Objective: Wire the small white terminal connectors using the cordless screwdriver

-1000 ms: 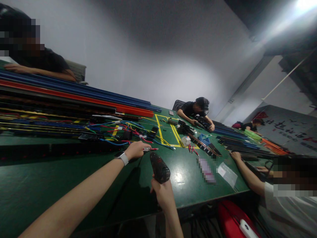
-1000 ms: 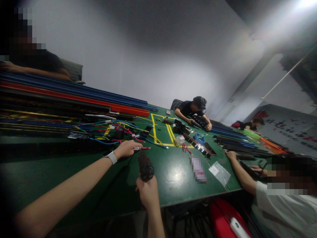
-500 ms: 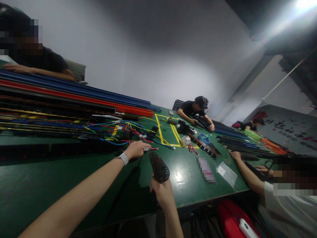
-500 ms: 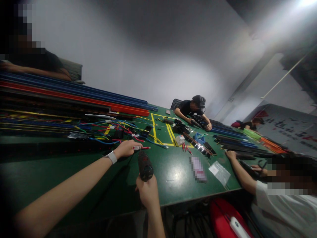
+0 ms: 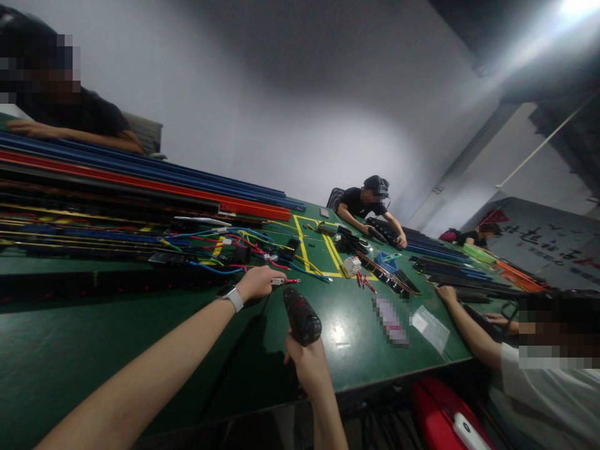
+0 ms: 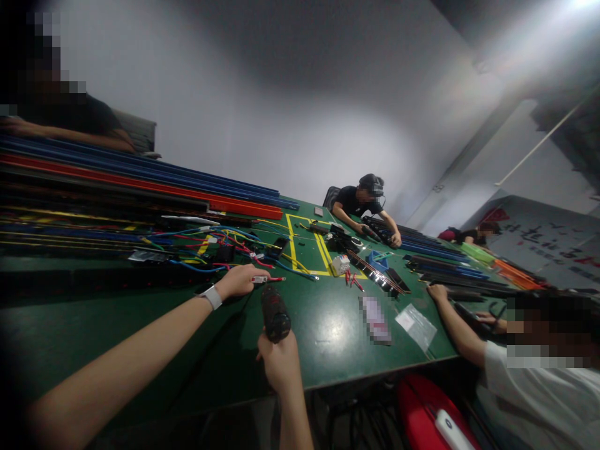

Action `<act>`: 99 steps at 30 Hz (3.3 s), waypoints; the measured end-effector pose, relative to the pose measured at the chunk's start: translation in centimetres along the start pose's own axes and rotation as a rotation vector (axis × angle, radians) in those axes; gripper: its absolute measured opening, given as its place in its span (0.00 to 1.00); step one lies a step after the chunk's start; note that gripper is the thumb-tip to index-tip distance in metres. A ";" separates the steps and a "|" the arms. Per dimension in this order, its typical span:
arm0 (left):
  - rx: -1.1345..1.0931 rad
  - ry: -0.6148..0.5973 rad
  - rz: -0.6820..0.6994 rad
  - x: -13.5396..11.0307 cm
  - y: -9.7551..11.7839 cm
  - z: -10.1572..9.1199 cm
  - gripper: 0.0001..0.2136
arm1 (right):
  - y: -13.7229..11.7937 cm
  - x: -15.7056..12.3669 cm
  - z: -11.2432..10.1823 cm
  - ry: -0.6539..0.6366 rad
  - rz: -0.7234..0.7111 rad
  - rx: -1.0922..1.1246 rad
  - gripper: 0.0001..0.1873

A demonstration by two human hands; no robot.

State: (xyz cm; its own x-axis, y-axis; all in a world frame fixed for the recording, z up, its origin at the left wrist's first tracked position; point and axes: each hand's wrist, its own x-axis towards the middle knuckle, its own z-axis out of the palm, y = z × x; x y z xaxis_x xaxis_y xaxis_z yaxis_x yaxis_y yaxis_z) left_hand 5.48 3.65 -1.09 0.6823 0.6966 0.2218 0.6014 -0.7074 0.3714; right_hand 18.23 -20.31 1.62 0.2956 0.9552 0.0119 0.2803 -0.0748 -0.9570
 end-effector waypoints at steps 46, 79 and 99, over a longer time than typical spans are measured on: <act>0.033 0.007 0.015 0.0 -0.1 0.0 0.23 | -0.9 -0.1 0.0 -0.012 0.028 -0.029 0.09; 0.046 0.017 0.009 -0.2 0.3 -0.3 0.23 | -1.0 -0.1 -0.1 -0.028 0.041 -0.024 0.09; 0.023 0.008 -0.010 -0.3 0.8 -0.8 0.23 | -2.2 -0.3 -0.1 -0.024 0.043 0.015 0.10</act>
State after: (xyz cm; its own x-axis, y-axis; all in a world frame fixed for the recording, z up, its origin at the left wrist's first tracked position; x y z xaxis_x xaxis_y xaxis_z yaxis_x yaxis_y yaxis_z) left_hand 5.41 3.01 -0.12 0.6732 0.7044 0.2251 0.6175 -0.7030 0.3529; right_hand 17.64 -20.47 3.74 0.2845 0.9580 -0.0360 0.2540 -0.1115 -0.9608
